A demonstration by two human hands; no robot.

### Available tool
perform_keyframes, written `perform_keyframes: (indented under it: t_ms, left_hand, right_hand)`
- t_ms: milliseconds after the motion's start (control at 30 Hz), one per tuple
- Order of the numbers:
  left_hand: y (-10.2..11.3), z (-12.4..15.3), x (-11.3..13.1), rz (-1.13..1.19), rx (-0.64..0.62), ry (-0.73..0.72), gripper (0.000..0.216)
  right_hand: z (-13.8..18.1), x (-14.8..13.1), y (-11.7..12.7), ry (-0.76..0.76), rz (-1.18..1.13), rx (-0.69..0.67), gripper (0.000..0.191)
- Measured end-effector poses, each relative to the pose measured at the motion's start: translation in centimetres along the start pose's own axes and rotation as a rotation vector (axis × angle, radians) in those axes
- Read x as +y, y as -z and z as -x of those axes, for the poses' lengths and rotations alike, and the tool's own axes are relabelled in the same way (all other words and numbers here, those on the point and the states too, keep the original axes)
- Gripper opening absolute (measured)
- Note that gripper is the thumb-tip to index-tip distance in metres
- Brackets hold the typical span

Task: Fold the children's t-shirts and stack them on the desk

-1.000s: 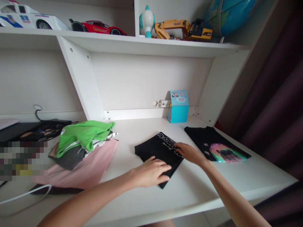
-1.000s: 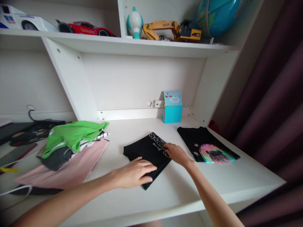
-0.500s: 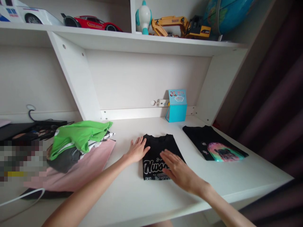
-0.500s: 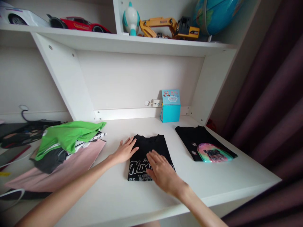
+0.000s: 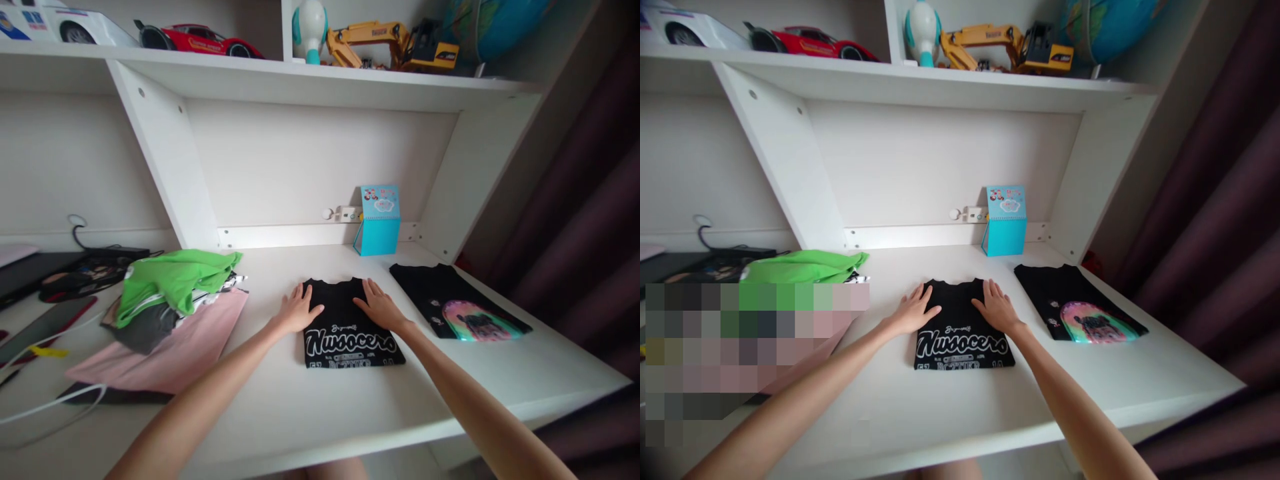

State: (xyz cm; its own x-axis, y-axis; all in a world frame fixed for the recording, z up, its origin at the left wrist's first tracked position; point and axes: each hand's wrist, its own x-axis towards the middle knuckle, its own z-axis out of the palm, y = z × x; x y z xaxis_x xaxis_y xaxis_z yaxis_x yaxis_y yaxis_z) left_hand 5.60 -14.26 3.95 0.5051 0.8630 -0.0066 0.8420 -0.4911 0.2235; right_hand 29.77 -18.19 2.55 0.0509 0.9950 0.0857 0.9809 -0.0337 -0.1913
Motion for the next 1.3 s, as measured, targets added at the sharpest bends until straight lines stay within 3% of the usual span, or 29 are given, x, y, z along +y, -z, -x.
perform_keyframes:
  t_ms: [133,267,533,633,767,967,1100,1200,1300]
  left_hand:
    - [0.2,3.2,0.5,-0.024,0.126,-0.045,0.049]
    - [0.3,4.6,0.7,0.098,0.165,-0.072,0.039]
    - [1.0,3.5,0.3,0.686,-0.004,0.119,0.041]
    - [1.0,4.5,1.1,0.646,-0.014,0.094,0.036]
    - [0.7,5.7,3.1,0.467,0.093,0.015,0.033]
    - [0.5,4.4,5.1,0.728,-0.019,0.055,0.038]
    - [1.2,1.8,8.4,0.783,0.135,-0.068,0.041]
    - [1.5,-1.3,12.5,0.750,0.271,-0.200,0.045]
    - [0.8,-5.0,17.1,0.798,0.314,-0.284,0.049]
  right_hand:
    - [2.7,0.9,1.2,-0.057,-0.008,-0.006,0.031]
    - [4.1,0.8,1.3,-0.092,-0.083,-0.021,0.028]
    - [3.1,0.7,2.1,-0.095,-0.231,-0.080,0.016]
    - [3.8,0.9,2.5,-0.097,-0.247,-0.032,0.016]
    - [4.6,1.4,2.2,-0.111,-0.269,0.003,0.027]
    - [5.2,2.7,2.5,-0.101,-0.267,0.034,0.024]
    - [4.9,5.7,4.5,-0.149,-0.207,0.162,0.032]
    - [3.9,10.3,6.5,-0.229,-0.119,0.289,0.034]
    - [2.7,15.8,8.3,-0.378,-0.044,0.341,0.038]
